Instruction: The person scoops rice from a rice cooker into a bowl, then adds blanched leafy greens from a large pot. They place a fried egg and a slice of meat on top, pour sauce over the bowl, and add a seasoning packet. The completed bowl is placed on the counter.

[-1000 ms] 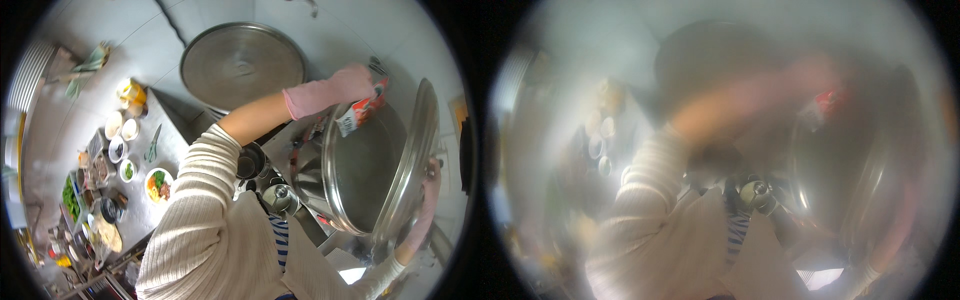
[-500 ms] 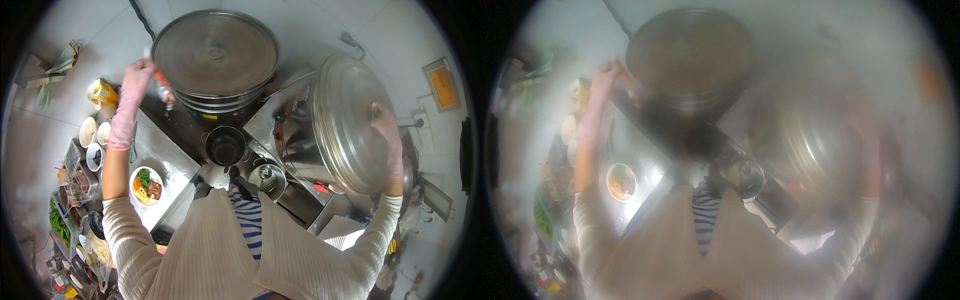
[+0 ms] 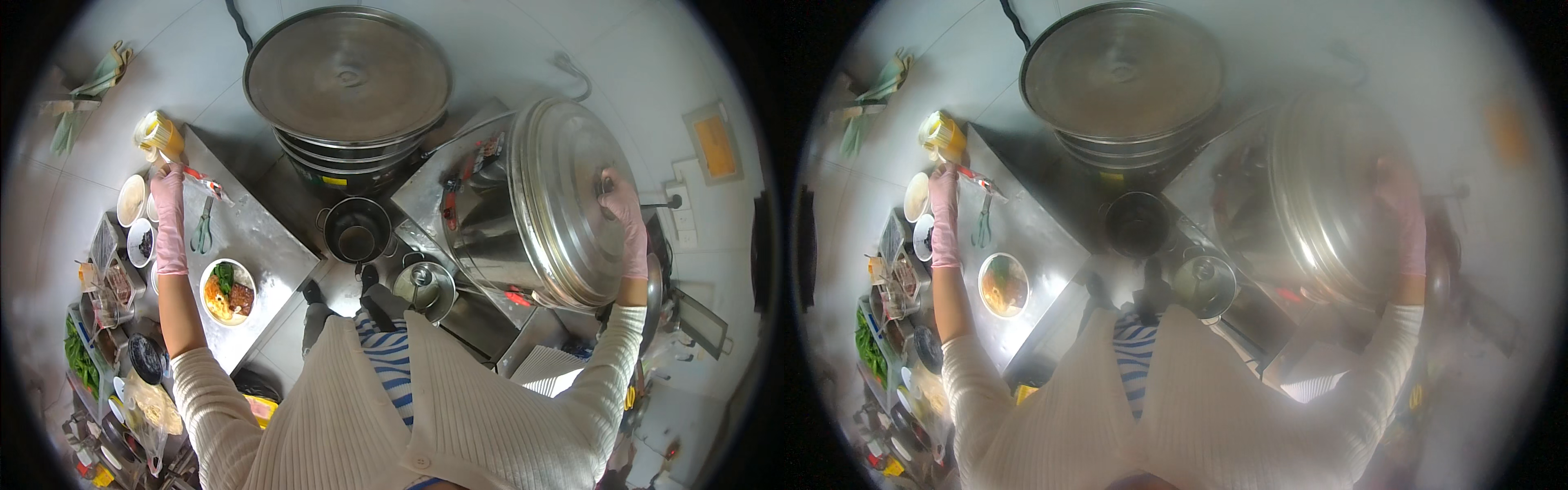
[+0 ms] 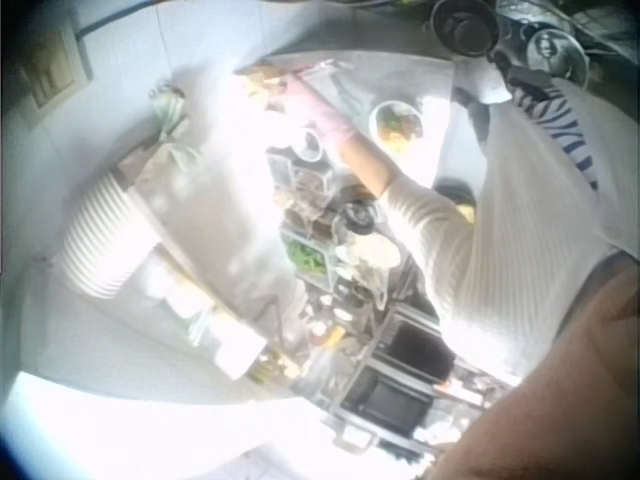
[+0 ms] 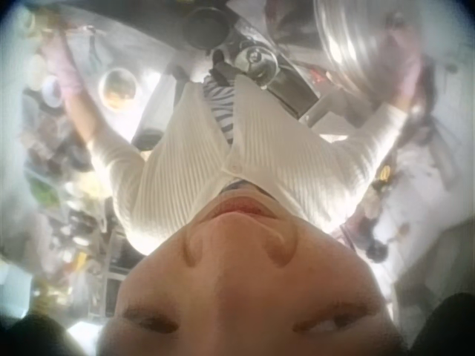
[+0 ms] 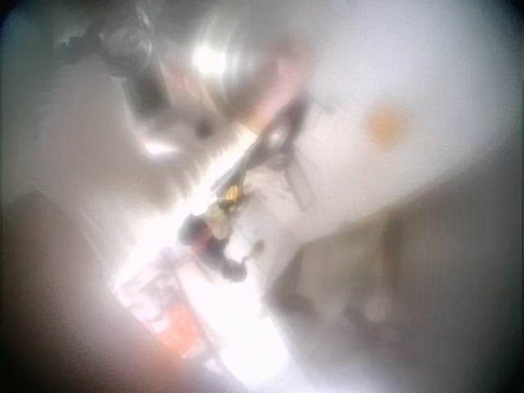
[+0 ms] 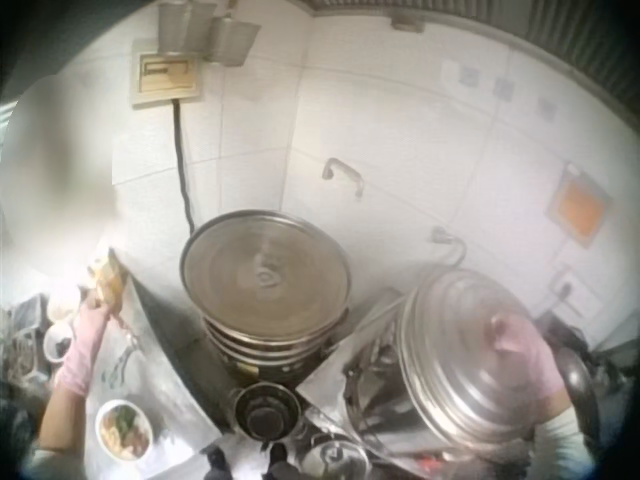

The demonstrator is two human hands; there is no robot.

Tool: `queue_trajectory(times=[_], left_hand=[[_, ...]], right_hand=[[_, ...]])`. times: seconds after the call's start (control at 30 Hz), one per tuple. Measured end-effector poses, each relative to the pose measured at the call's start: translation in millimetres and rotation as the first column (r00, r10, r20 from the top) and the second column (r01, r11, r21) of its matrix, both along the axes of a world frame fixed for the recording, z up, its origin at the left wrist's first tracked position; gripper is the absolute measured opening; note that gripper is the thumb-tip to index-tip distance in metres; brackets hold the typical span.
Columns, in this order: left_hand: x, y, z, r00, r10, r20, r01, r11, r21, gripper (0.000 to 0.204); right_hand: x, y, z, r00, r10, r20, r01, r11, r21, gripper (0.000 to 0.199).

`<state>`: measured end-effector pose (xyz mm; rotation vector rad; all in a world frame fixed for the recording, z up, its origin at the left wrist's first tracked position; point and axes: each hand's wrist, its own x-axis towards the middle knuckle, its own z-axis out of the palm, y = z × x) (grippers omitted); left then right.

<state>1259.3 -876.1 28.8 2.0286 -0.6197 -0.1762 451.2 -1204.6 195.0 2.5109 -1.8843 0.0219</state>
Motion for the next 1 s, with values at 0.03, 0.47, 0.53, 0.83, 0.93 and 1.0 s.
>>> queue_trajectory(times=[0.03,0.47,0.53,0.83,0.93,1.0], left_hand=[[0.0,4.4,-0.6,0.998,-0.018,0.066,0.013,0.997,0.074,0.029],[-35.7,37.2,-39.9,0.956,-0.04,0.291,0.042,0.999,0.001,0.023],[-42.6,44.3,-47.9,0.939,-0.1,0.33,0.105,0.994,0.002,0.021],[17.7,131.8,-52.6,0.899,-0.283,0.334,0.295,0.955,0.013,0.052],[55.4,144.7,-35.0,0.668,-0.227,0.709,0.169,0.974,0.152,0.074],[70.2,145.8,-27.4,0.852,-0.483,0.203,0.385,0.839,0.385,0.066]], right_hand=[[7.0,1.5,3.7,0.999,0.016,-0.035,-0.016,1.0,-0.009,0.05],[565.6,225.5,-32.5,0.647,0.618,0.447,-0.704,0.709,0.039,0.062],[681.2,253.5,-64.3,0.808,0.529,0.259,-0.588,0.742,0.32,0.079],[754.7,303.1,-149.8,0.592,0.771,0.235,-0.801,0.534,0.27,0.02],[742.1,302.3,-152.2,0.477,0.721,0.502,-0.879,0.403,0.256,0.02],[742.2,303.0,-155.8,0.406,0.71,0.575,-0.909,0.378,0.176,0.022]])
